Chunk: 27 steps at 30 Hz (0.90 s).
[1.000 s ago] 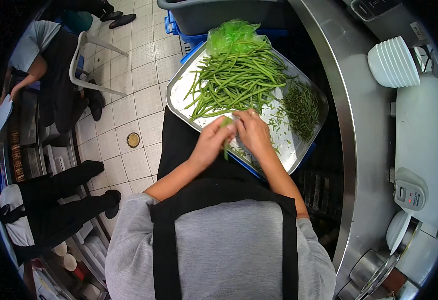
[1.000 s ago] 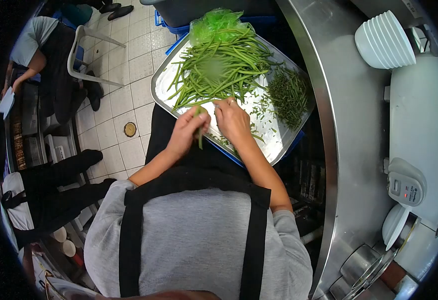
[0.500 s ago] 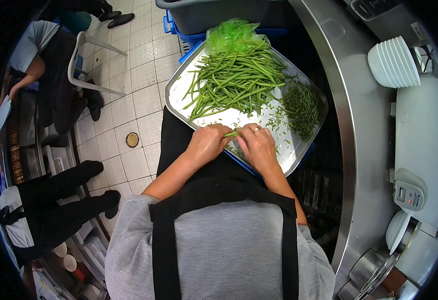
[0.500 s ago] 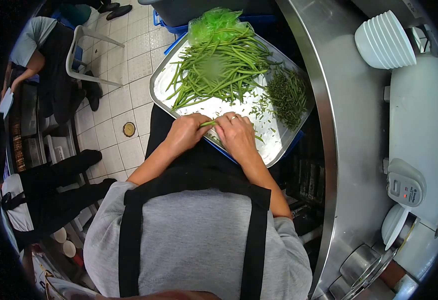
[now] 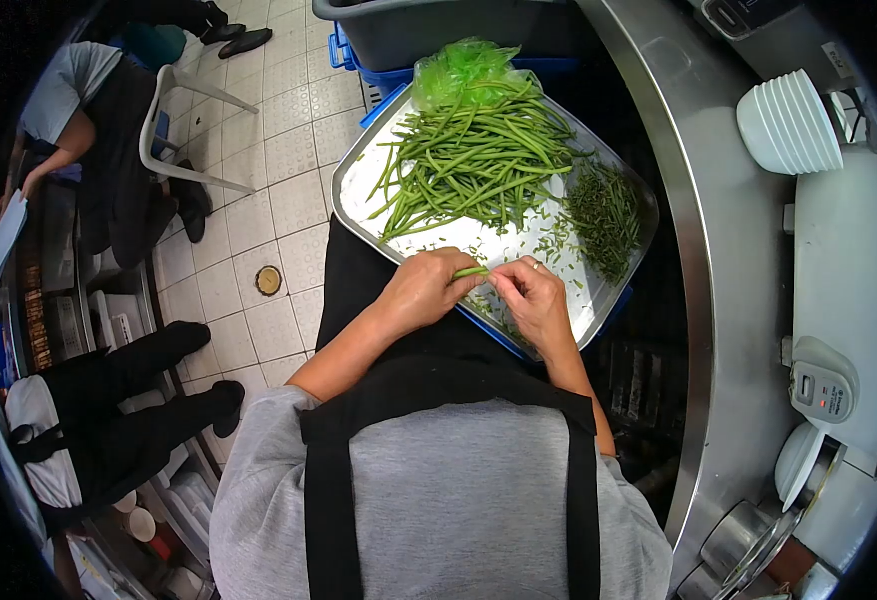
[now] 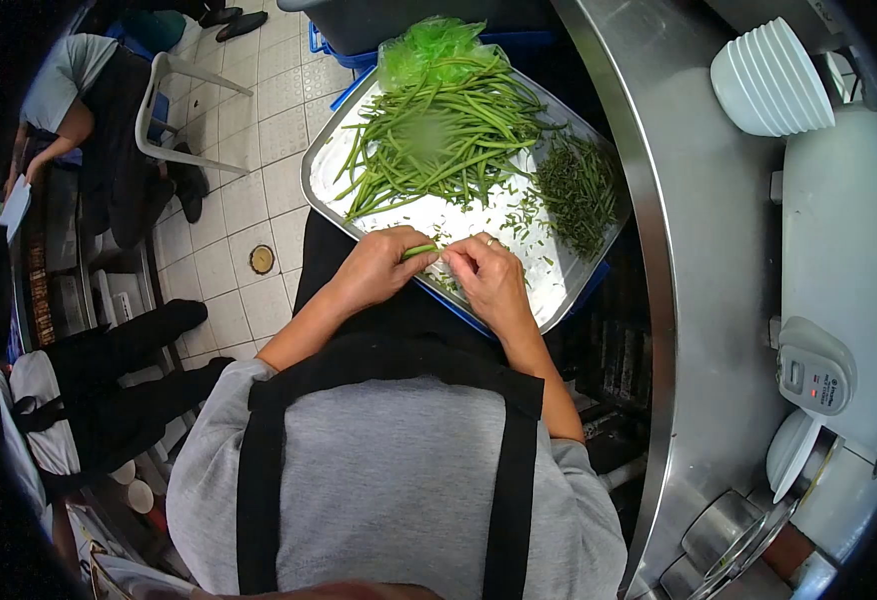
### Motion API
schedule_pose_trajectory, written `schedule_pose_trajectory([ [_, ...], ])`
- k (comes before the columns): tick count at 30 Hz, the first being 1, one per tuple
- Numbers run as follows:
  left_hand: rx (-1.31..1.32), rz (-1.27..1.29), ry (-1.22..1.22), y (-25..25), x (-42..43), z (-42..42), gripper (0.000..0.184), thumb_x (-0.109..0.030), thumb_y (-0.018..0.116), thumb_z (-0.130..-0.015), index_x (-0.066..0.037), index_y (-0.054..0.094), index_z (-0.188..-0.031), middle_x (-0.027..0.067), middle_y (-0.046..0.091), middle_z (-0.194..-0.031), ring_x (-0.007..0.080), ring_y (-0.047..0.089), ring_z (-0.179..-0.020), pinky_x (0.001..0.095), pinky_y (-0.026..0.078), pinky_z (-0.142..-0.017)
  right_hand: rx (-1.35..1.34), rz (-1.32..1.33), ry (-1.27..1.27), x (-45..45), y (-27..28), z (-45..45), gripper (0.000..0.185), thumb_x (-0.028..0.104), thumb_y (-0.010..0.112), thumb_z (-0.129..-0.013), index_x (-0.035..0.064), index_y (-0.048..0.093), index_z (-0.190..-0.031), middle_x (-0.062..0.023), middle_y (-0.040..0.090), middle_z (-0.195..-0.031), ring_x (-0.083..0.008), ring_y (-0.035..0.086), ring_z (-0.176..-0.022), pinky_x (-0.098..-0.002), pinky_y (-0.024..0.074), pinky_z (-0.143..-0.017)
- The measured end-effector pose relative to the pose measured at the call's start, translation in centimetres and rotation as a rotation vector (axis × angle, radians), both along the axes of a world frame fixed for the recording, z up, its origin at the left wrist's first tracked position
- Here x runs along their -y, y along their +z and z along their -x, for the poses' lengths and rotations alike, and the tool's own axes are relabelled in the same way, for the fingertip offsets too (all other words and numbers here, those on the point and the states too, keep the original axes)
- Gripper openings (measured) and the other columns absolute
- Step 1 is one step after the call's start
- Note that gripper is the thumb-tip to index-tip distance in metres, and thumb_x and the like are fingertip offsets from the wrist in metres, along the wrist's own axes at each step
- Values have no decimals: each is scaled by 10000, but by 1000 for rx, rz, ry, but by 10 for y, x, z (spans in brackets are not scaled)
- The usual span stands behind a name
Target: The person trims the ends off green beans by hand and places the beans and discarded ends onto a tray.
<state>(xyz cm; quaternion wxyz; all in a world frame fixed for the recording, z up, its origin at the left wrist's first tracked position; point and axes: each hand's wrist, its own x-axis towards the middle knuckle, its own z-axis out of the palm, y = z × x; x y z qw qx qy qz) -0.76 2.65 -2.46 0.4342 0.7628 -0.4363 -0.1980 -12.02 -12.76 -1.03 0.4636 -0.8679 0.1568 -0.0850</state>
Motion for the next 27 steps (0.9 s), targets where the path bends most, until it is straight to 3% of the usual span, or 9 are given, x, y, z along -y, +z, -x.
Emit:
schedule_pose_trajectory([
  [6, -67, 6, -17, 3, 2, 2, 209, -215, 637, -868, -8, 651, -894, 177, 629, -798, 377, 604, -763, 430, 481, -677, 25, 73, -30, -1, -1, 2, 50, 30, 619, -818, 11, 655, -846, -106, 605, -734, -192, 588, -605, -304, 465, -579],
  [7, -78, 28, -29, 3, 3, 3, 212, -217, 637, -869, -7, 648, -893, 177, 626, -789, 382, 599, -758, 431, 480, -674, 30, -8, -72, 0, -9, 3, 53, 36, 610, -832, 11, 656, -842, -90, 602, -728, -168, 574, -597, -289, 457, -570],
  [10, -140, 57, -70, 8, 4, 5, 197, -177, 641, -885, 20, 633, -899, 120, 621, -754, 244, 598, -695, 336, 466, -649, 62, -341, -198, 7, -31, 5, 94, 61, 586, -874, 10, 655, -834, -44, 593, -718, -106, 537, -589, -247, 437, -555],
  [12, -381, 26, 16, 12, 4, 4, 199, -191, 630, -907, 8, 634, -914, 57, 604, -737, 150, 564, -690, 289, 450, -639, 111, -679, -283, 16, -34, 4, 131, 85, 576, -902, 5, 652, -832, -13, 588, -718, -79, 517, -603, -224, 427, -562],
  [16, -672, 176, 142, 6, 5, 0, 206, -212, 604, -944, -10, 634, -971, -33, 571, -765, 31, 490, -731, 213, 419, -650, -51, -528, -55, 15, -29, 7, 169, 147, 593, -921, -2, 673, -929, -26, 624, -810, -87, 534, -658, -229, 440, -613],
  [20, -623, 268, 212, 3, 4, 0, 208, -206, 594, -950, -8, 629, -1006, -28, 586, -810, 37, 500, -749, 203, 420, -680, -100, -298, 139, 0, -25, 9, 187, 158, 587, -927, 6, 679, -985, -23, 619, -818, -84, 546, -693, -232, 450, -630],
  [23, -658, 356, 251, 5, 3, 1, 209, -208, 596, -949, -11, 631, -1011, -22, 591, -808, 44, 506, -750, 207, 422, -679, -214, -660, 62, 2, -25, 9, 196, 145, 570, -937, -12, 669, -1000, -9, 595, -779, -80, 534, -680, -217, 444, -627],
  [27, -588, 392, 297, 11, 1, 2, 198, -202, 600, -945, -16, 639, -998, -5, 600, -826, 57, 519, -729, 222, 428, -641, -186, -822, 108, 11, -24, 10, 219, 136, 524, -961, -38, 647, -1012, 5, 564, -736, -71, 515, -659, -199, 431, -620],
])
